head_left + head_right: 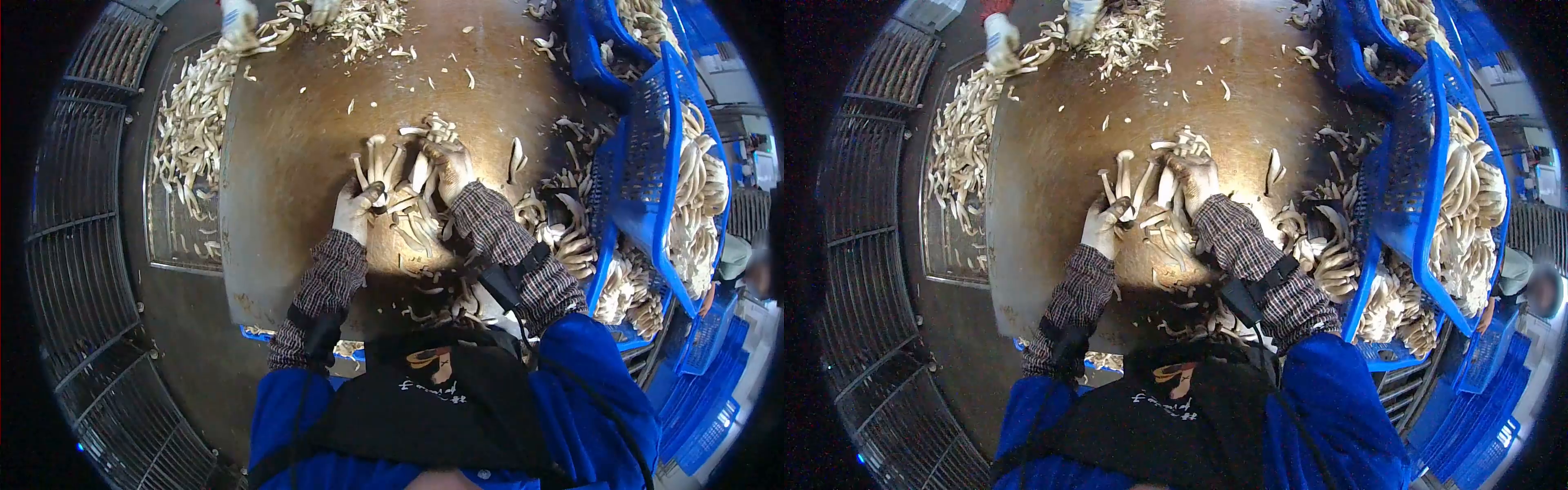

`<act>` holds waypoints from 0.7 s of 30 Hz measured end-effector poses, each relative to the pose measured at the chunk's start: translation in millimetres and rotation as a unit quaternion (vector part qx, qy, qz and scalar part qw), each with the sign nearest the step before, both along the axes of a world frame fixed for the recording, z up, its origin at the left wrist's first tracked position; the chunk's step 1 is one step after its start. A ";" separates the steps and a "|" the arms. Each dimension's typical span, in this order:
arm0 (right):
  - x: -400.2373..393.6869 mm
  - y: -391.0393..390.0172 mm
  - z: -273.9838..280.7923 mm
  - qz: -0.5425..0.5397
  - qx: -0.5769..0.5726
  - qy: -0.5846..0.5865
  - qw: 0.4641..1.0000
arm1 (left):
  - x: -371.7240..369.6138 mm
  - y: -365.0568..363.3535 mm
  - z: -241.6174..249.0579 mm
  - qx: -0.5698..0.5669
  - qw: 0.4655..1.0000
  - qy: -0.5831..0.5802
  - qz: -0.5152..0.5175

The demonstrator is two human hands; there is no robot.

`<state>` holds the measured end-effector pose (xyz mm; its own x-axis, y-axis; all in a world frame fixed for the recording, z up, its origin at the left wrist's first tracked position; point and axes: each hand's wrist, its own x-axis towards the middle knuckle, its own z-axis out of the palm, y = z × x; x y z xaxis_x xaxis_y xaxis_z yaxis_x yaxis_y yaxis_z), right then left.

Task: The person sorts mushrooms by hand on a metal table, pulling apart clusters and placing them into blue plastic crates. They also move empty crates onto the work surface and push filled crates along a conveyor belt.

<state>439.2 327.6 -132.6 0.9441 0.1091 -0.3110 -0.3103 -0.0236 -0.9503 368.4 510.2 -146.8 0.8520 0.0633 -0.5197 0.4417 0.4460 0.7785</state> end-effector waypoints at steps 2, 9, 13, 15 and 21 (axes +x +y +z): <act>7.5 10.0 -7.2 -0.034 0.247 0.077 0.965 | 0.7 0.9 -6.2 -0.002 1.000 0.005 -0.014; 26.4 -20.5 -43.4 -0.094 -0.490 -0.148 0.854 | 13.6 11.6 -25.5 0.080 0.992 -0.070 -0.068; 34.7 -38.3 -42.4 -0.017 -0.376 0.023 0.926 | 18.9 10.6 -2.4 0.220 0.965 -0.105 -0.093; 18.0 -41.5 -31.2 -0.066 -0.266 0.053 0.960 | 23.0 18.2 -25.5 0.263 0.953 -0.101 -0.113; -39.2 -50.5 31.1 -0.132 -0.128 0.128 0.975 | 12.8 -12.7 -10.8 0.124 0.985 -0.049 -0.105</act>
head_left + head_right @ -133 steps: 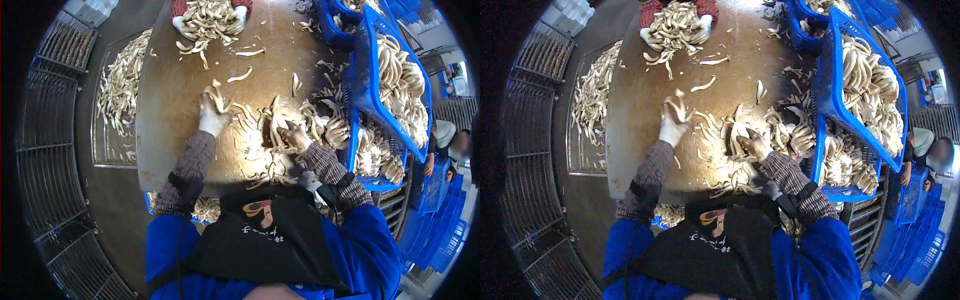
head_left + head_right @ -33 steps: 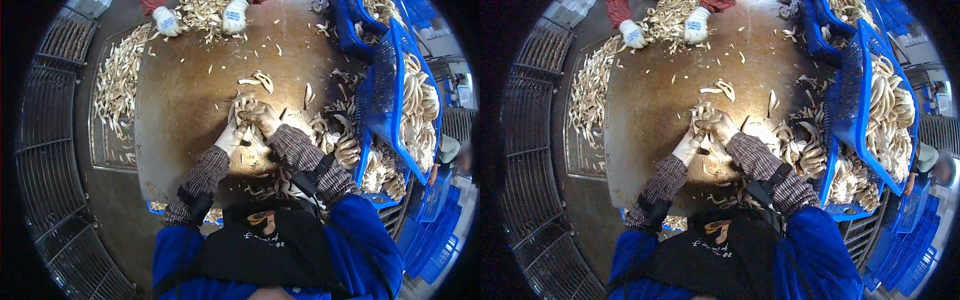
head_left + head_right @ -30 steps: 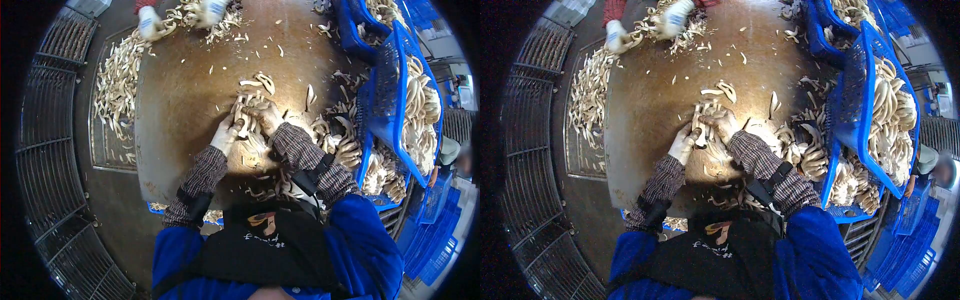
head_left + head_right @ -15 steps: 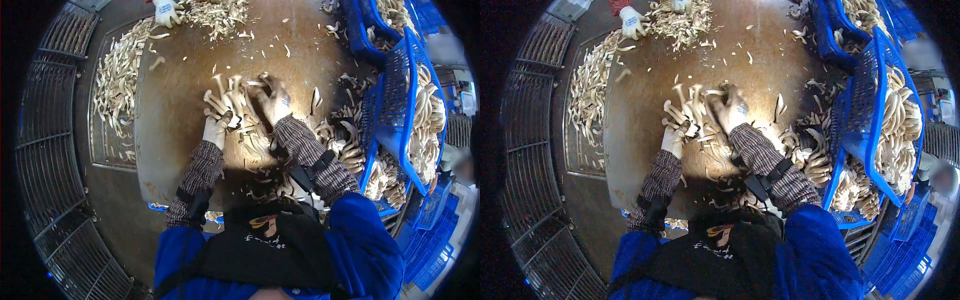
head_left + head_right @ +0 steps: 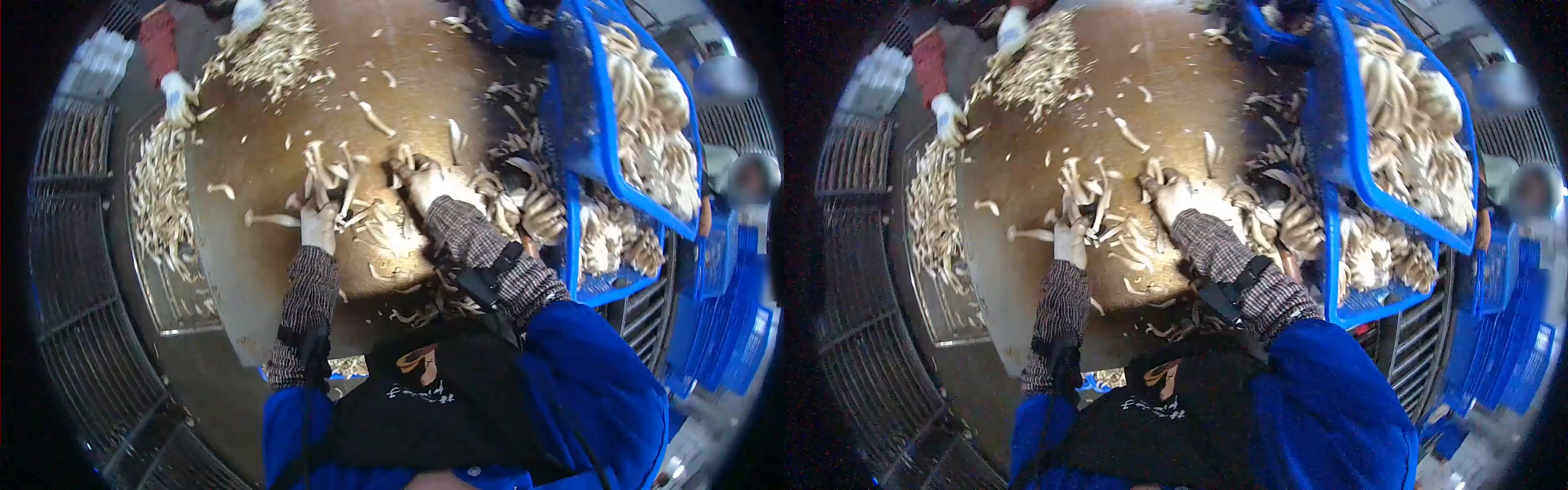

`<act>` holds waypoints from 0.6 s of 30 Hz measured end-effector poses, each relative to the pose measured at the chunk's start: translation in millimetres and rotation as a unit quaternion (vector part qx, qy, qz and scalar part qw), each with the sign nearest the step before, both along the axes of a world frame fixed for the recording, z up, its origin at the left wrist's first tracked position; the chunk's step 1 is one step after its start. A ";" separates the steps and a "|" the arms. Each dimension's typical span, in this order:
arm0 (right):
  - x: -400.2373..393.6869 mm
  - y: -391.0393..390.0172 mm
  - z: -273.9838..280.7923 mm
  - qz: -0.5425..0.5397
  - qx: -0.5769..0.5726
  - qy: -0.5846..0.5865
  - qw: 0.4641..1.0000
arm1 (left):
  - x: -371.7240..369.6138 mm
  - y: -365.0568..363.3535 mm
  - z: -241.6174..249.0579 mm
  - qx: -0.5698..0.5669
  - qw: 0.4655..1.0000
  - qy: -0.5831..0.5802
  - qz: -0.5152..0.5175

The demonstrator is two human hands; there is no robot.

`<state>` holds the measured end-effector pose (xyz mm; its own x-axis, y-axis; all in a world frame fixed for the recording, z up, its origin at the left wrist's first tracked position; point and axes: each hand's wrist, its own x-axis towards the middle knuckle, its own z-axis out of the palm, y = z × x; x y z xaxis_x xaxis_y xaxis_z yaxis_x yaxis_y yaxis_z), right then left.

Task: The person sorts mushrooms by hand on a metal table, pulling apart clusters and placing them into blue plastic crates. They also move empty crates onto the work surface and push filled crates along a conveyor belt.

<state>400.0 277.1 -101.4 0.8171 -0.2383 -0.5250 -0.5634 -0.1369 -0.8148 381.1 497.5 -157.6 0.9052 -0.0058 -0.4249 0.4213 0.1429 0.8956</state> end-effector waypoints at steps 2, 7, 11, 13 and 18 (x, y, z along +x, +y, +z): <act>-9.5 -2.8 -8.8 0.003 0.045 -0.001 0.999 | -11.5 -4.9 -30.3 -0.063 0.998 0.023 0.019; -54.4 17.9 -17.0 0.187 -0.109 -0.175 0.961 | -29.3 -69.7 -18.9 0.120 0.986 -0.117 -0.008; -75.4 -2.5 6.3 0.042 0.207 -0.070 0.975 | -16.4 -68.4 -3.2 0.110 0.993 -0.017 -0.048; -88.2 -25.6 6.0 0.099 0.053 -0.110 0.988 | -2.1 -74.0 1.7 -0.112 0.992 0.017 0.061; -187.0 -93.6 -11.4 -0.062 -0.189 -0.198 0.960 | 19.0 -139.8 32.9 0.010 0.975 -0.032 -0.221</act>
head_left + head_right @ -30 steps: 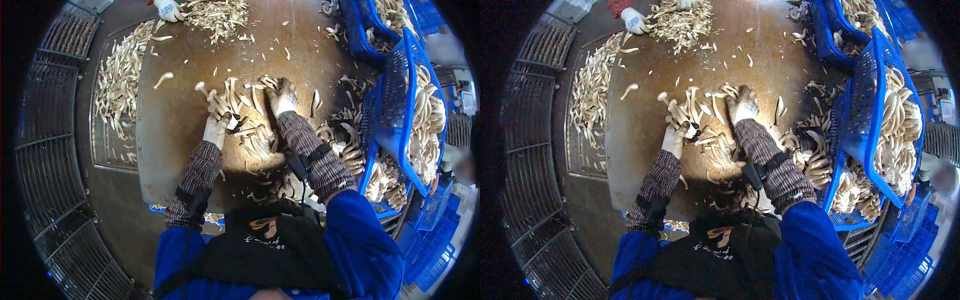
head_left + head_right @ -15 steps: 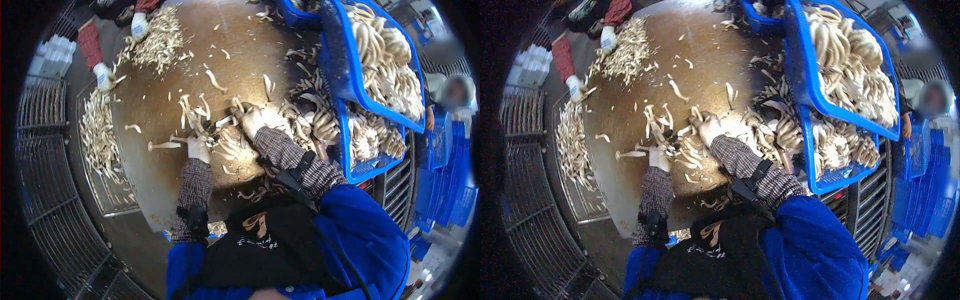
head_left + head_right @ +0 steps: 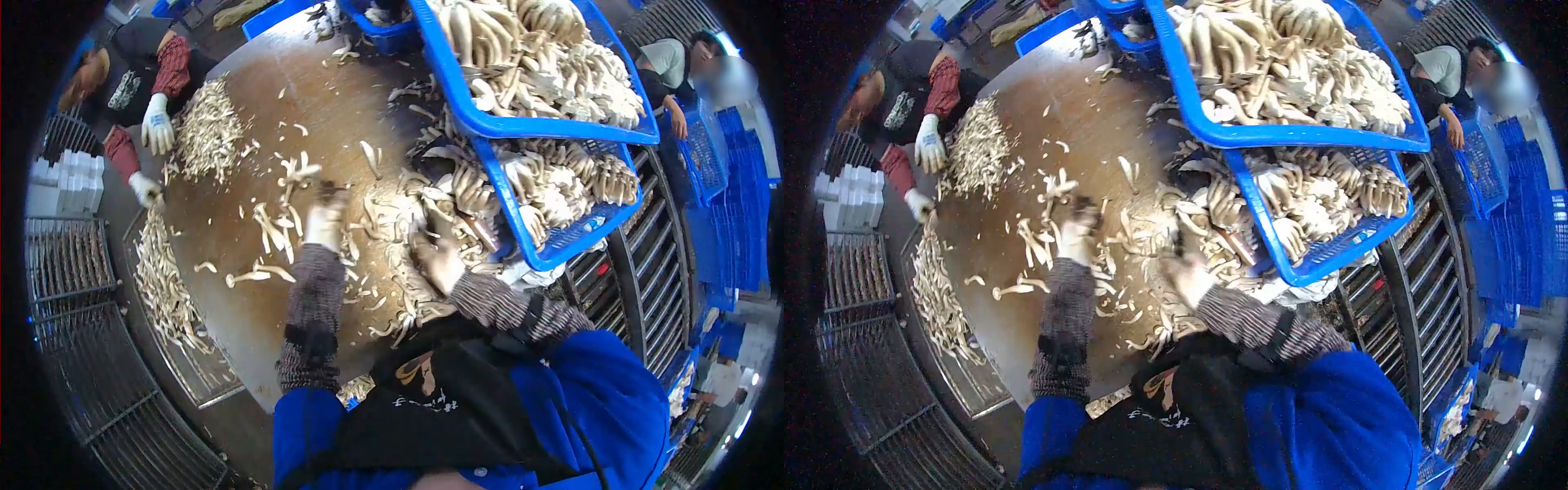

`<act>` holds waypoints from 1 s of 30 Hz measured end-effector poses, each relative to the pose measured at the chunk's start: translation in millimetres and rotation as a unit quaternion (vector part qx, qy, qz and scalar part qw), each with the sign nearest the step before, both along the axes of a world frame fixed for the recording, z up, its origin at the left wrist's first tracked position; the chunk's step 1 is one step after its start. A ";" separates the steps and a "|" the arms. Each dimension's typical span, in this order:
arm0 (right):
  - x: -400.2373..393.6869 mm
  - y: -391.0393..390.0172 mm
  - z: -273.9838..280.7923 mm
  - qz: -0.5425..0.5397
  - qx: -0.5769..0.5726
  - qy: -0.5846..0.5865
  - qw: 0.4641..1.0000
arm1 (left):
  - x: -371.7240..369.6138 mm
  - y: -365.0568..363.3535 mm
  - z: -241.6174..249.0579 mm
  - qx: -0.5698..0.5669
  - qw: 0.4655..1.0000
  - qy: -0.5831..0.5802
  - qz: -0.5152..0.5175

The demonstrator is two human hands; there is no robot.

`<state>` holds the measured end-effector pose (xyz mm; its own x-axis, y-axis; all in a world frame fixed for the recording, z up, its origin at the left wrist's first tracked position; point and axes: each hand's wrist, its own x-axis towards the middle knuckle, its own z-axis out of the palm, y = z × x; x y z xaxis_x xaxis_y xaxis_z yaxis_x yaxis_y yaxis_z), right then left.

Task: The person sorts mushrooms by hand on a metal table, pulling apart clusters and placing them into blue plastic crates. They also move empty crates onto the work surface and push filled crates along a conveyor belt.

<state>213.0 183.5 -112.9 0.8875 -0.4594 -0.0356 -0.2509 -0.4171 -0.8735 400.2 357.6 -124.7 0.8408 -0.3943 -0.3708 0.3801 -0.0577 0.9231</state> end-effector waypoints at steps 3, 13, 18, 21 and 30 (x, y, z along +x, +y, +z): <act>-34.5 -31.8 5.1 -0.215 0.134 -0.019 0.967 | -36.4 -103.3 -38.7 0.131 0.926 -0.289 -0.206; 31.3 -88.1 -17.7 -0.261 0.390 -0.080 0.879 | -50.3 -185.1 -67.2 -0.172 0.962 0.083 -0.197; 59.1 -52.7 24.3 -0.163 0.764 -0.248 0.573 | -62.4 -143.4 -32.4 -0.084 0.993 0.078 -0.021; 93.0 -30.6 -42.8 -0.073 0.866 -0.290 0.400 | -63.7 -124.1 -23.7 -0.035 0.997 0.065 0.037; 91.2 -30.6 -68.2 -0.036 0.529 -0.165 0.832 | -87.7 -105.2 -19.8 0.011 0.992 0.089 0.093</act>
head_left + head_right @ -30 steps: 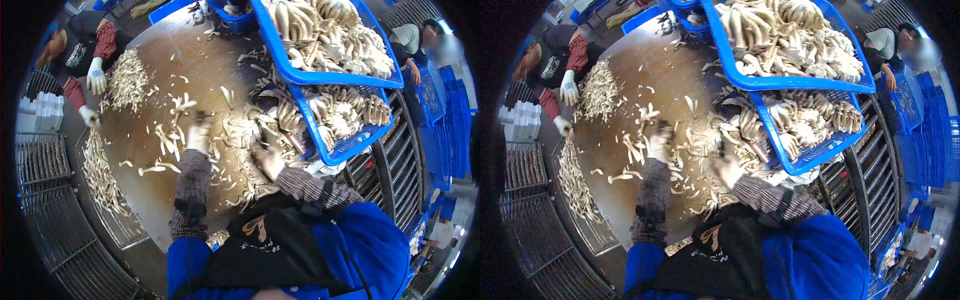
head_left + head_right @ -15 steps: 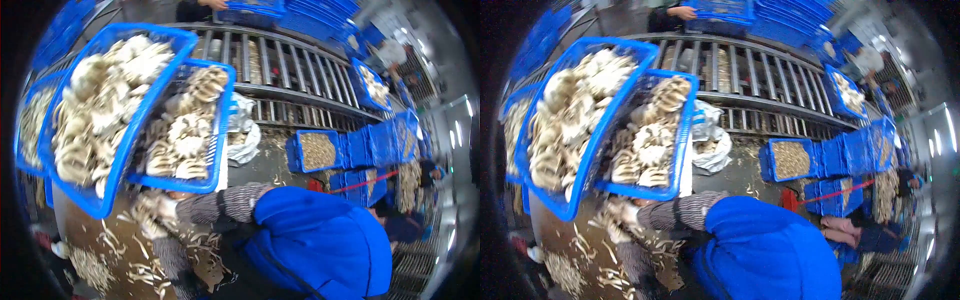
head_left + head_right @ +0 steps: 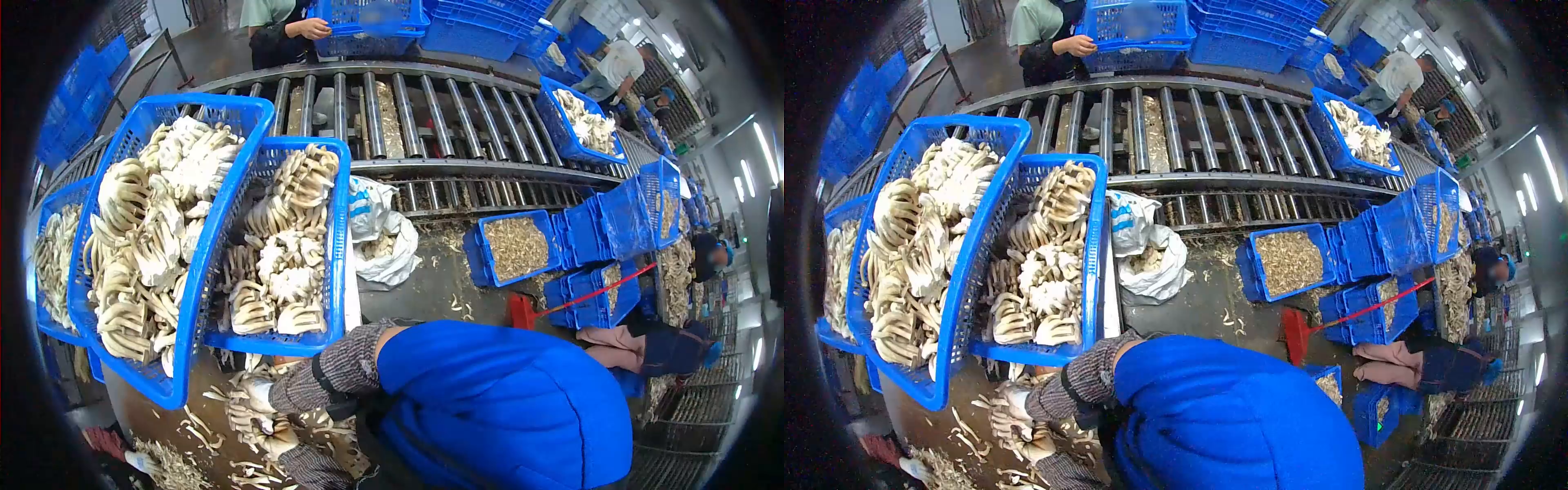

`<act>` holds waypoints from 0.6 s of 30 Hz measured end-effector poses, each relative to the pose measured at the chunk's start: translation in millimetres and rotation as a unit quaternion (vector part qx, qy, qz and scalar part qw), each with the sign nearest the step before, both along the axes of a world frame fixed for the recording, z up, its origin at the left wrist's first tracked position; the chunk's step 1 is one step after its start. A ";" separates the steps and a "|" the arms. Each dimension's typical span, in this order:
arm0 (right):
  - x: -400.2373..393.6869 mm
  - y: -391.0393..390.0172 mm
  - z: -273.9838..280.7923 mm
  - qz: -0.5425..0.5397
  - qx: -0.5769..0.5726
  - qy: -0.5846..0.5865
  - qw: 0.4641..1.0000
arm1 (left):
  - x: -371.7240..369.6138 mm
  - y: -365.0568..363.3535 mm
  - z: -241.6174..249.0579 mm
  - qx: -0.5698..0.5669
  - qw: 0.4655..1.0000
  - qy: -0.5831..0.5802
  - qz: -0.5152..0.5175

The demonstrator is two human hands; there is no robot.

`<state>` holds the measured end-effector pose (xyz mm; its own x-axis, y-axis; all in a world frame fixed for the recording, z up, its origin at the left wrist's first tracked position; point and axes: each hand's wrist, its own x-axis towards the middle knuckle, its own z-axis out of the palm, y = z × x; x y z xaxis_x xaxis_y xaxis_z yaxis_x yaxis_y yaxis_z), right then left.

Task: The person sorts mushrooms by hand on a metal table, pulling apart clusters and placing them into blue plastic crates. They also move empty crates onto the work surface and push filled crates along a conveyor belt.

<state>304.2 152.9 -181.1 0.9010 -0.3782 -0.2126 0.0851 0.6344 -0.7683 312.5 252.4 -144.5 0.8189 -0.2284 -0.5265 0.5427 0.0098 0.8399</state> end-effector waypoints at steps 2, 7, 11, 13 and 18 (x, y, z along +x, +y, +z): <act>-11.4 -0.7 20.7 0.022 -0.174 0.044 0.983 | -6.1 -3.7 -0.9 -0.002 1.000 0.010 0.006; -27.6 15.2 36.9 -0.048 -0.579 0.094 0.809 | -2.3 2.2 0.7 -0.027 0.999 0.031 0.019; -26.3 24.3 33.8 0.022 -0.567 0.127 0.814 | 15.2 13.4 2.8 -0.070 0.995 0.062 0.034; -11.7 31.1 2.0 0.047 -0.366 0.106 0.923 | 26.9 23.7 4.6 -0.100 0.991 0.082 0.045; -40.5 8.4 44.1 0.119 -0.436 0.296 0.841 | 23.5 31.9 5.2 -0.167 0.973 0.153 0.037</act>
